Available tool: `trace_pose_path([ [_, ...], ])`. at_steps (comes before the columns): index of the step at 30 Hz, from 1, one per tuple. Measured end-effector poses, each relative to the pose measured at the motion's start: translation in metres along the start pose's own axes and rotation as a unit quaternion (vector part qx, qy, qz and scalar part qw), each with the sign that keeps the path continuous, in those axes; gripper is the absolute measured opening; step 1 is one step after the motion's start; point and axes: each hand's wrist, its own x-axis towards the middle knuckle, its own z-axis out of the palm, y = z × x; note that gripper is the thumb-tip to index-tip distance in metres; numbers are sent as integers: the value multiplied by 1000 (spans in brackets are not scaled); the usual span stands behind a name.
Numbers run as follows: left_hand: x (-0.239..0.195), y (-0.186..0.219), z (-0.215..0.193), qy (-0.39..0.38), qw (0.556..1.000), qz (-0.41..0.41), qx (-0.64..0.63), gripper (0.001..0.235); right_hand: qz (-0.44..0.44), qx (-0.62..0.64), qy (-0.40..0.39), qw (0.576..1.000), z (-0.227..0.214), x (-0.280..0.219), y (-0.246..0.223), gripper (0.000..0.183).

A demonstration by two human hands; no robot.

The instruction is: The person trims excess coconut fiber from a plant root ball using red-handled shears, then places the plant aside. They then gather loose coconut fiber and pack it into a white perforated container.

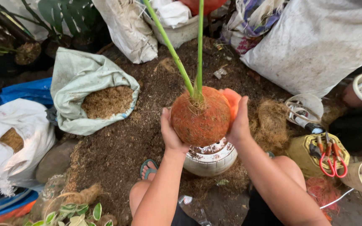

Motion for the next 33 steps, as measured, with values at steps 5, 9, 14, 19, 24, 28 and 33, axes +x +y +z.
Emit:
trace_pose_path([
  [5,-2,2,-3,-2,1000,0,-28,86,86,-38,-91,991,5,-5,-9,83],
  [9,-4,7,-1,12,999,-7,-39,91,120,5,-53,991,17,-10,-13,76],
  [14,-8,-21,6,70,994,-30,-77,83,66,107,-26,992,17,-9,-13,63],
  [19,-10,-32,-3,41,991,-86,-89,77,68,41,-51,996,-4,5,-13,59],
  [24,-8,-31,-3,42,987,-108,-110,78,-9,-77,-174,982,-18,18,-20,61],
  [28,-13,-33,-4,-1,990,-78,-120,81,-13,-78,-193,978,-15,10,-15,66],
  [33,-14,-35,-4,-34,985,-97,-138,88,-24,-69,-192,979,-12,11,-23,67],
])
